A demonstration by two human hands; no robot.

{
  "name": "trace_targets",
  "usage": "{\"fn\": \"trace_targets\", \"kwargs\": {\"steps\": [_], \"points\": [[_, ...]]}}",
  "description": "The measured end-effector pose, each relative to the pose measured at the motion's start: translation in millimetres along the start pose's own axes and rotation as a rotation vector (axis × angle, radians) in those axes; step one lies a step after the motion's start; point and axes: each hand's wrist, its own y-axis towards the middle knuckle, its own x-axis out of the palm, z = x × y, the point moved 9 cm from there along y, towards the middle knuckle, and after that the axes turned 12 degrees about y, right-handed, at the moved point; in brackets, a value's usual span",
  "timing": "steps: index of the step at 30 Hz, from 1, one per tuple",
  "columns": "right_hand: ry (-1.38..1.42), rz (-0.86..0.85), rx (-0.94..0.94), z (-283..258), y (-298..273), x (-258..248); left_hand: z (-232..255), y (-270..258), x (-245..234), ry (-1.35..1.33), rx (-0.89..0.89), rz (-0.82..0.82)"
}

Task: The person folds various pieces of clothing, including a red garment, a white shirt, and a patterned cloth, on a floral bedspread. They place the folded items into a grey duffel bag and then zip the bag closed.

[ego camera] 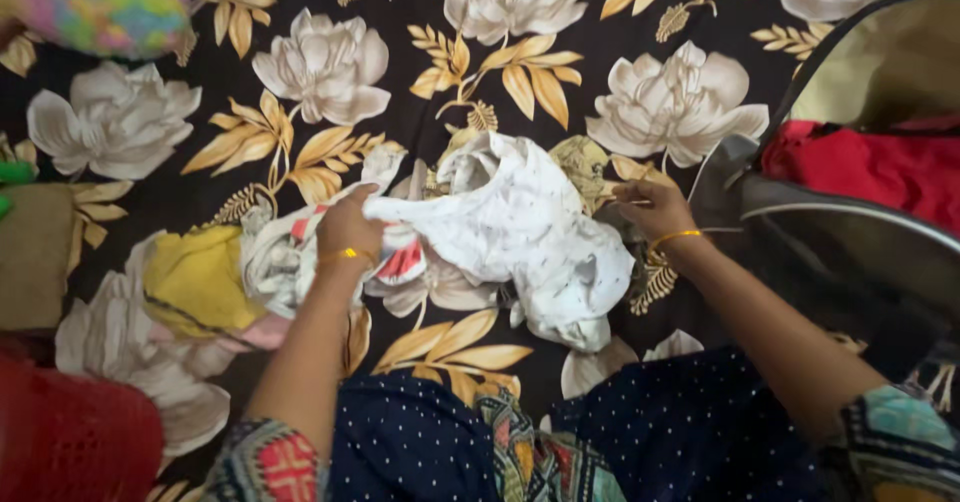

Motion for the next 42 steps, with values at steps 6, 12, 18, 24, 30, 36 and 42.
{"fn": "trace_targets", "kwargs": {"steps": [6,12,18,24,30,36,42], "points": [[-0.143,0.066,0.125,97,-2,-15,83,-79,50,-0.119,0.378,0.005],[-0.416,-0.128,0.443,55,-52,23,138,-130,142,0.277,0.472,-0.147],[0.293,-0.345,0.483,-12,-96,103,188,-112,73,-0.022,0.500,0.146],[0.533,-0.336,0.367,-52,-76,91,93,-58,109,-0.388,0.022,0.036],[0.120,0.007,0.296,34,-30,22,-180,20,-4,-0.753,-0.391,0.536],[-0.522,-0.093,-0.313,-12,-7,101,-309,-30,-60,-0.994,-0.463,0.749],[-0.711,-0.261,-0.095,-28,2,163,-297,-81,-3,-0.537,-0.897,0.308]]}}
